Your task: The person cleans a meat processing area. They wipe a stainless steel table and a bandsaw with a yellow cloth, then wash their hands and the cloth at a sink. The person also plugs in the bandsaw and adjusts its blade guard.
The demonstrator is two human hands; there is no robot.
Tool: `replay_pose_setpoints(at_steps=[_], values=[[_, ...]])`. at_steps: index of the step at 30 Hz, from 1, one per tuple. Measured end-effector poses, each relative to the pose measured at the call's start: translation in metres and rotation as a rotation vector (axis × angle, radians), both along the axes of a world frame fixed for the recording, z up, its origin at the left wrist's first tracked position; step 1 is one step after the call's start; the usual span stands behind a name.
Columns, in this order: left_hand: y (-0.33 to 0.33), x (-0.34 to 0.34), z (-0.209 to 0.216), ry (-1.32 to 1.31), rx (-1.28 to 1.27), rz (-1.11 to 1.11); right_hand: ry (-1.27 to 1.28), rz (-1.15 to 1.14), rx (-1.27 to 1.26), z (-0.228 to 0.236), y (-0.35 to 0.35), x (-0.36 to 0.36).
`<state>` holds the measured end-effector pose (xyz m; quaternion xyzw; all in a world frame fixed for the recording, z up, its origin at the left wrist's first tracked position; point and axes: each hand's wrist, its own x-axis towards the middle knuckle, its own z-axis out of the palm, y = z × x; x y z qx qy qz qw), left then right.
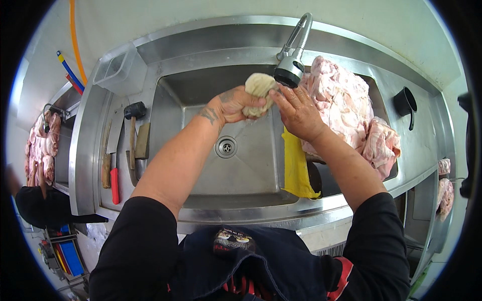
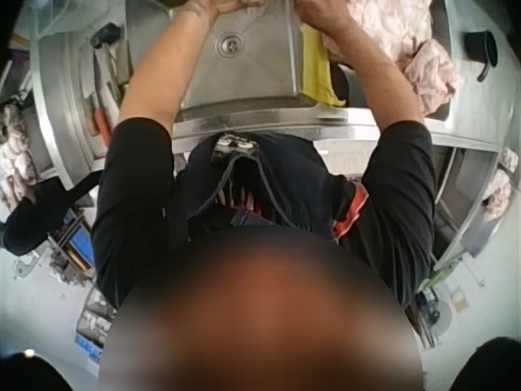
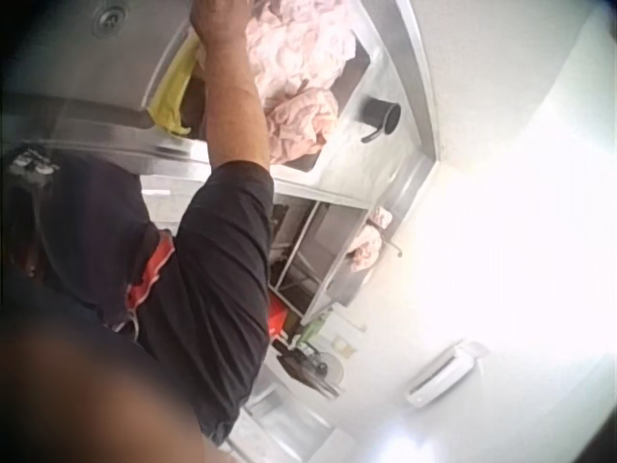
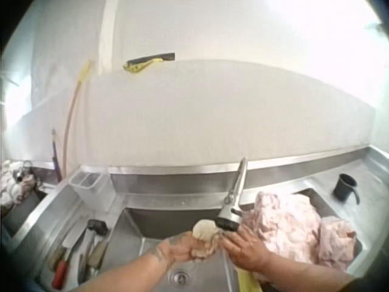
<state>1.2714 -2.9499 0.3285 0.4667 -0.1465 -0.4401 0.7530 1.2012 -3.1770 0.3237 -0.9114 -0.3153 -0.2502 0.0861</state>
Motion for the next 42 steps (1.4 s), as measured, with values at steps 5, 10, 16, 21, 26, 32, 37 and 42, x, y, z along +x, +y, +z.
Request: replay_pose_setpoints(at_steps=[5, 10, 16, 21, 26, 32, 37, 42], values=[[-0.015, -0.014, -0.013, 0.007, 0.133, -0.175, -0.119, 0.208, -0.066, 0.009, 0.007, 0.01], [-0.023, -0.01, -0.018, -0.078, 0.359, -0.262, 0.026, 0.102, -0.147, 0.009, 0.019, 0.021], [-0.026, -0.019, -0.025, -1.174, 0.845, 0.079, 0.201, -0.187, -0.255, -0.004, 0.048, 0.022], [-0.021, -0.026, -0.026, -1.406, 1.233, 0.14, 0.688, -0.277, -0.187, -0.015, 0.059, 0.031], [-0.009, -0.028, -0.014, -1.664, 1.232, 0.037, 1.346, -0.348, 0.583, -0.018, 0.063, 0.017], [0.01, -0.007, 0.001, -0.41, 0.927, 0.217, 0.077, 0.008, 0.252, -0.012, 0.058, -0.011], [0.006, -0.019, -0.005, -0.034, 0.427, -0.195, -0.148, 0.211, 0.019, 0.001, 0.044, -0.002], [-0.011, -0.023, -0.013, -0.473, 0.882, -0.291, 0.111, -0.124, -0.24, -0.001, 0.06, -0.001]])
